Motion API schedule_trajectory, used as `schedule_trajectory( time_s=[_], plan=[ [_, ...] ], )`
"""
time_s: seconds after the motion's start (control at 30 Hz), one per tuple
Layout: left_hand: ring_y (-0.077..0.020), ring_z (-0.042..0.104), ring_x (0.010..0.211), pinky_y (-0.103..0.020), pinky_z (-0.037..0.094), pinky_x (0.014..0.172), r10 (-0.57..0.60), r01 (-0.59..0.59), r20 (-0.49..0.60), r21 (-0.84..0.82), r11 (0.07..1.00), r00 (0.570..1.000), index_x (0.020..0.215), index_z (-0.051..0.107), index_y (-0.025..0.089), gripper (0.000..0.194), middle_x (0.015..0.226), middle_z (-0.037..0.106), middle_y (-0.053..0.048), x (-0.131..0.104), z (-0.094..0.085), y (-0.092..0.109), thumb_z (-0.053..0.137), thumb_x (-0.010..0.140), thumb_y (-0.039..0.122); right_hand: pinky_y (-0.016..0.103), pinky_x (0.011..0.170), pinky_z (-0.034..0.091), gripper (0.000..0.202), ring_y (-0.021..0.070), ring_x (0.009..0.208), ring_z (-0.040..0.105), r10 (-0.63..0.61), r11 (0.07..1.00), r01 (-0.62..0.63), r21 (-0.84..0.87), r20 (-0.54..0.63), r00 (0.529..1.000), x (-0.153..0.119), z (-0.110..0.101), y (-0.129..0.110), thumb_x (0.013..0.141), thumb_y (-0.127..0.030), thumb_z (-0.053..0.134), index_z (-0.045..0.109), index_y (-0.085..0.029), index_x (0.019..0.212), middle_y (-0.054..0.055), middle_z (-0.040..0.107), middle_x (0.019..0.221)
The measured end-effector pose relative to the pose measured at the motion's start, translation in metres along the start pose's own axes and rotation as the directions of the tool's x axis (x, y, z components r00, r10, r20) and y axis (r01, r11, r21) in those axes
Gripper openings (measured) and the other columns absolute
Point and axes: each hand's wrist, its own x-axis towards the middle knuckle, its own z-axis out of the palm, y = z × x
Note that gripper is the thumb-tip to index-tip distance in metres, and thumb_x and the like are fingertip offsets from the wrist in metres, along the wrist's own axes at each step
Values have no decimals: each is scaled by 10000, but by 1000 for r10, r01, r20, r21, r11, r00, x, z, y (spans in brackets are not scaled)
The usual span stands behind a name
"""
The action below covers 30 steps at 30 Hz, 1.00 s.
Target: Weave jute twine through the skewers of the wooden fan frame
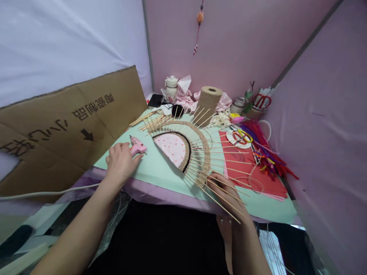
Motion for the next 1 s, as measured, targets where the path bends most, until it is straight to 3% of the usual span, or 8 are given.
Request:
schedule_trajectory(
  time_s=[0.13,0.23,0.43,0.53,0.63,0.73,0.83,1.0],
  plan=[
    [-396,494,1088,-475,433,861,2,-10,116,62,998,993,1176,551,61,558,1128,555,-246,9,29,-14,450,848,501,277,712,451,264,186,801,583,10,1000,-10,6,-11,1000,-1,1,-2,845,-460,552,648,-214,824,23,636,815],
    [-383,503,1078,-467,401,921,42,-52,131,77,996,990,1139,566,12,547,1068,561,-238,17,32,-20,389,881,460,270,725,445,240,175,804,585,24,1000,-24,18,-23,999,-1,2,-2,853,-443,555,640,-220,825,13,626,830],
    [-317,542,992,-413,430,880,196,-155,170,-224,962,966,1056,602,110,498,974,602,-158,0,-15,-6,340,873,492,255,736,444,210,166,839,578,19,998,-16,61,-49,999,1,5,5,846,-421,579,627,-217,835,9,608,870],
    [-235,553,884,-349,442,827,323,-158,200,-571,805,925,1061,591,202,461,939,607,-66,-25,-42,12,386,852,559,260,738,449,220,167,837,579,18,998,-16,67,-41,999,1,4,7,846,-428,579,630,-214,852,13,610,868],
    [-159,475,635,-276,414,613,523,94,464,-805,586,715,930,602,194,441,678,516,-6,-45,-49,27,443,830,594,267,731,454,228,167,810,580,25,997,-22,75,-40,999,2,4,7,844,-437,579,631,-216,859,15,616,851],
    [-114,361,534,-255,330,524,594,380,593,-805,455,544,904,604,158,438,588,432,20,-58,-41,36,478,829,571,273,731,458,235,169,804,580,20,998,-17,65,-37,999,3,4,5,842,-445,574,635,-218,851,18,624,851],
    [-92,281,510,-240,253,492,601,485,651,-755,443,464,934,614,146,459,557,364,45,-65,-32,40,542,789,575,276,737,454,239,168,798,575,8,999,-6,41,-43,999,3,3,2,849,-442,561,638,-217,829,17,622,834],
    [-69,243,523,-222,165,493,551,528,708,-702,478,442,1033,601,164,520,611,370,55,-82,-19,40,658,709,566,275,797,436,197,159,826,579,-24,1000,24,-13,-43,999,1,1,-1,870,-388,543,624,-217,818,6,606,865]
  ],
)
